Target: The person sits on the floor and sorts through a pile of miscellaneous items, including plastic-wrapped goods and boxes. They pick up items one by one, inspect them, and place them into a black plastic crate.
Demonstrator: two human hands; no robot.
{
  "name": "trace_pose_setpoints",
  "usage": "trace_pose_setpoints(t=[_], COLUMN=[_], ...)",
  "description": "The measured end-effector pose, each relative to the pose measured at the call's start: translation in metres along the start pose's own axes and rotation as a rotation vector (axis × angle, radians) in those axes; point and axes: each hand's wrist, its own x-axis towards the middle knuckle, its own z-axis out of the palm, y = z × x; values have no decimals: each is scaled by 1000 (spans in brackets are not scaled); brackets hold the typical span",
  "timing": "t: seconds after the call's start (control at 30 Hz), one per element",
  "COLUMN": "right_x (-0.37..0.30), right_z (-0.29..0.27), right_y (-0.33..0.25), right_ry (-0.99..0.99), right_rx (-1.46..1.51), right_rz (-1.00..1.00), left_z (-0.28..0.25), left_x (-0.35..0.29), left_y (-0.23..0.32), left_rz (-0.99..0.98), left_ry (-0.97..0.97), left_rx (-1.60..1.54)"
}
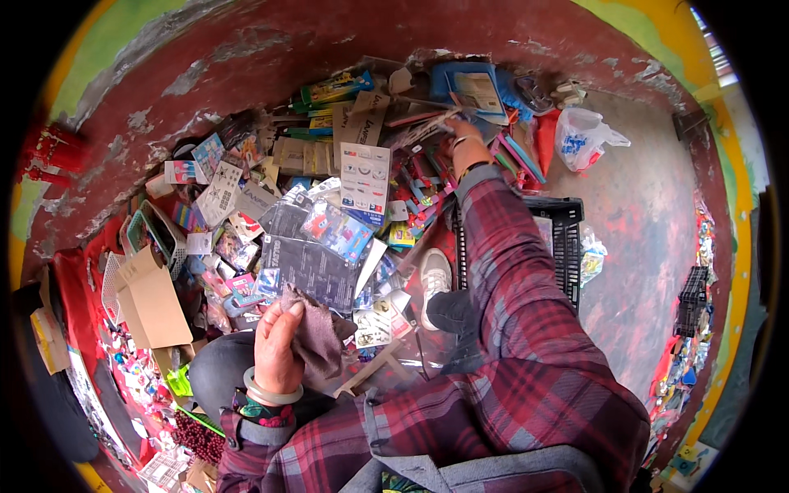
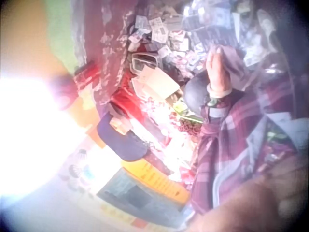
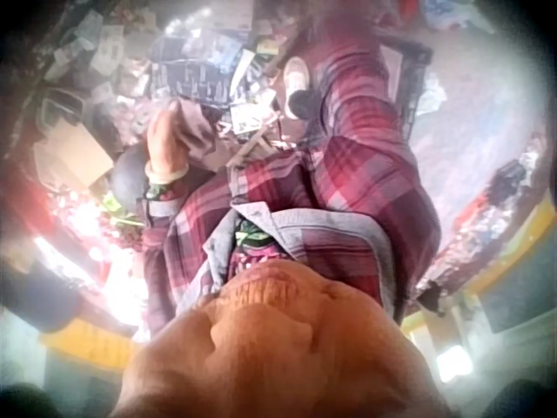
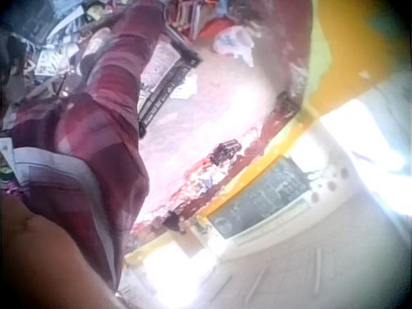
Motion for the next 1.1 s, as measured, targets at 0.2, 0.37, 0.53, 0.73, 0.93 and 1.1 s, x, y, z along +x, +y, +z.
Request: trace_pose_setpoints(t=[0.2, 0.37, 0.53, 0.73, 0.93, 1.1], right_x=[-37, -91, -100, -145, -167, -296], right_z=[-39, -70, -84, -96, -80, -53], right_y=[-97, -104, -94, -82, -64, 2], right_ry=[-195, -269, -333, -642, -837, -798], right_rx=[-187, -88, 48, 59, -87, -515], right_rz=[-128, -205, -145, -155, -306, -972], left_z=[3, 4, 2, 10, -11, 0], left_x=[-6, -12, -11, -6, 9, -1], left_y=[5, 4, 0, 0, -8, 7], left_rz=[17, 52, 99, 93, -40, 3], left_ry=[-54, -84, -95, 5, -162, -376], left_rx=[-13, 33, -32, -113, 119, -65])
